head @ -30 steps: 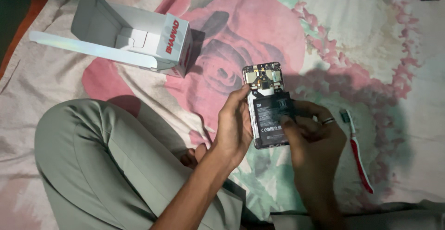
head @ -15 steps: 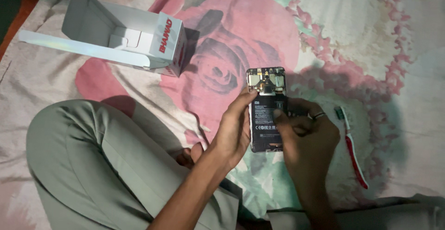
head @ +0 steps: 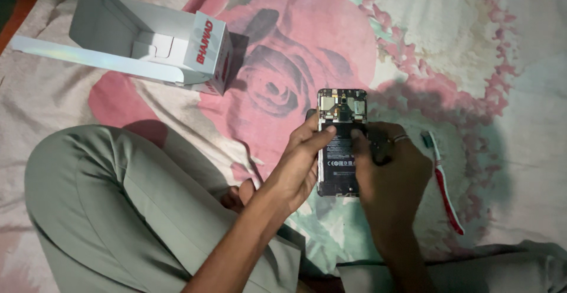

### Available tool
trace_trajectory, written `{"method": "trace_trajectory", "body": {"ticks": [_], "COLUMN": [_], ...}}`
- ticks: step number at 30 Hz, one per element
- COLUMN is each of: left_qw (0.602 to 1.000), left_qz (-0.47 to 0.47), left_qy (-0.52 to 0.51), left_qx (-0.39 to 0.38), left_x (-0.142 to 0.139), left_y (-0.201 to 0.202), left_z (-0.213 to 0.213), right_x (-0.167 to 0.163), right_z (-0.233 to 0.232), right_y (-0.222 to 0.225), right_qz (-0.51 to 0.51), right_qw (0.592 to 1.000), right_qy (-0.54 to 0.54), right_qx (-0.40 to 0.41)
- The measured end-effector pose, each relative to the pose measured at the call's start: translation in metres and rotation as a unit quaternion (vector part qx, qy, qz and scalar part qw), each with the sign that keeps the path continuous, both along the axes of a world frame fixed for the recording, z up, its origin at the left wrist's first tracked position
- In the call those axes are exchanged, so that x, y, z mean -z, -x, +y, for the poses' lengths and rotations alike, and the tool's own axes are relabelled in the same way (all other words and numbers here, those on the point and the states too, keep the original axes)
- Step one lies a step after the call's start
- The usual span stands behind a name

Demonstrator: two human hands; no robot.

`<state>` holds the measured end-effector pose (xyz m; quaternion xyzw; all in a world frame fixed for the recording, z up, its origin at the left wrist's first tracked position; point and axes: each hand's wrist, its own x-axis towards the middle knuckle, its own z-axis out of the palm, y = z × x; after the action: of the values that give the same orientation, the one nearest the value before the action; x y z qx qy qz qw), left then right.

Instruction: The person is repairing a smartphone by using a screwdriver to remove screws from the back cover. They then detach the back cover and disconnect internal ribbon cables before placing the battery back into the device.

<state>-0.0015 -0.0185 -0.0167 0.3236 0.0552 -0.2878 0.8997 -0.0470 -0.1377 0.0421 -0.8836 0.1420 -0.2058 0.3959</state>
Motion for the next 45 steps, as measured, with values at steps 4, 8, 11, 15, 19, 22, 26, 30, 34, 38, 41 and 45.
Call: {"method": "trace_trajectory", "body": {"ticks": [4,8,11,15,19,22,26,30,34,38,41,45], "left_qw": [1.0,1.0,1.0,1.0,1.0,0.999,0.999,0.999,0.999,0.998,0.998,0.997], "left_qz": [0.008,0.008,0.0,-0.002,-0.022,-0.039,-0.012,-0.008,-0.031,-0.039,-0.026,-0.05], "left_qy": [-0.015,-0.026,-0.028,-0.021,-0.019,0.0,-0.038,-0.041,-0.031,-0.049,-0.059,-0.058], "left_qx": [-0.006,-0.007,0.001,0.002,-0.002,-0.017,-0.021,-0.004,-0.015,-0.02,-0.014,-0.011], "left_x": [0.001,0.002,0.002,0.005,0.006,0.005,-0.001,-0.003,0.001,0.006,0.007,0.008], "left_y": [0.0,0.0,0.001,0.002,0.002,0.0,-0.004,-0.002,-0.004,-0.003,-0.004,-0.005], "left_z": [0.0,0.0,0.0,0.001,0.001,0.001,0.003,0.005,0.005,0.006,0.006,0.007], "right_x": [-0.002,-0.004,-0.004,-0.002,-0.007,-0.015,-0.02,-0.017,-0.01,-0.003,0.005,0.016], "right_z": [0.001,0.001,0.001,-0.001,-0.011,-0.025,-0.039,-0.042,-0.04,-0.041,-0.041,-0.04], "right_y": [-0.003,-0.004,-0.003,-0.002,-0.003,-0.005,-0.007,-0.007,-0.005,-0.002,0.0,0.002], "right_qz": [0.046,0.085,0.054,0.086,0.099,0.092,0.183,0.243,0.232,0.174,0.133,0.069], "right_qw": [0.999,0.995,0.996,0.993,0.994,0.987,0.96,0.951,0.951,0.956,0.958,0.958], "right_qy": [0.018,0.04,0.069,0.072,0.029,0.057,0.014,0.02,-0.018,-0.04,-0.013,0.038], "right_qx": [0.016,0.033,0.019,0.028,-0.026,-0.122,-0.211,-0.191,-0.205,-0.234,-0.252,-0.276]}}
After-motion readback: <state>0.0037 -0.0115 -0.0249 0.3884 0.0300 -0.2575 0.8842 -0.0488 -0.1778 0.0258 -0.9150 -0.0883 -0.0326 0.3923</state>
